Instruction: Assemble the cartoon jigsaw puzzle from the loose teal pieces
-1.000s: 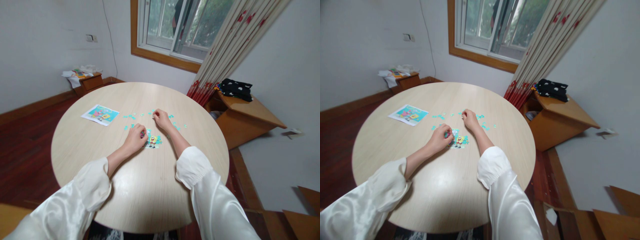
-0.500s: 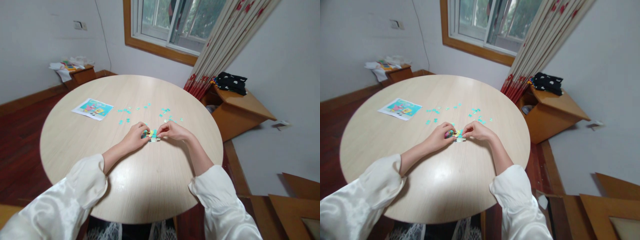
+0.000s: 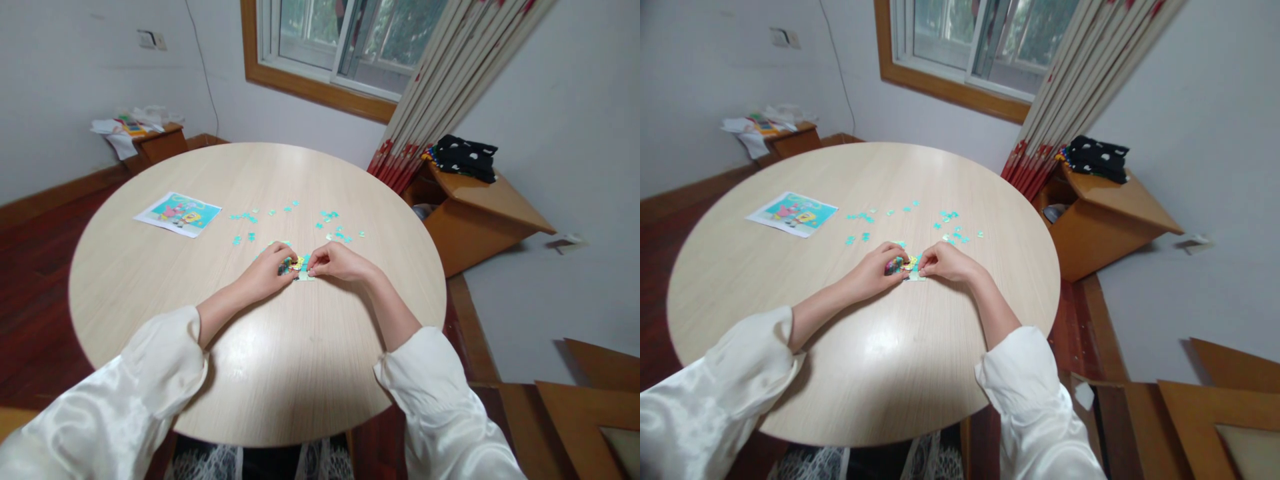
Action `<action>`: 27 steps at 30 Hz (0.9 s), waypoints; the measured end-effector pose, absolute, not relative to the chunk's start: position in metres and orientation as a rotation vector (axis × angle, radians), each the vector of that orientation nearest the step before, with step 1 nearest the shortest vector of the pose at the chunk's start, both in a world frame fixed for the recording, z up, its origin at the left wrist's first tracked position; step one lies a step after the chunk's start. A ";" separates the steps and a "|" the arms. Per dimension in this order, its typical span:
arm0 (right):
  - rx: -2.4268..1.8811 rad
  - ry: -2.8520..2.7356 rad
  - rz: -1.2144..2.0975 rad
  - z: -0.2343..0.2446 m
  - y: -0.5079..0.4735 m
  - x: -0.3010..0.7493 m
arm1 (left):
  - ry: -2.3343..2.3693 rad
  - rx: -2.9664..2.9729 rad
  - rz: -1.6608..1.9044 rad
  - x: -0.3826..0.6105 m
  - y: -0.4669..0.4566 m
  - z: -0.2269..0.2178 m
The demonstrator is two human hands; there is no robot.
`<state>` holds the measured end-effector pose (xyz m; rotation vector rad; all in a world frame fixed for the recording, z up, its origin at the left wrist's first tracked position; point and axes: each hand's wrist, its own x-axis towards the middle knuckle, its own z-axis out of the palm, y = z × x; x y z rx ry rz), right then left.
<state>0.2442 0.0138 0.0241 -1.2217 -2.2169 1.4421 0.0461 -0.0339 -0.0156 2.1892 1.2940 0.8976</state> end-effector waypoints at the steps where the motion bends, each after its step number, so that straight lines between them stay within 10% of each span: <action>1: -1.221 -2.228 1.426 0.024 0.014 0.244 | 1.292 2.189 0.899 0.046 -0.034 -0.016; 27: -1.217 -2.245 1.072 0.024 0.015 0.250 | 1.305 2.184 0.892 0.047 -0.034 -0.016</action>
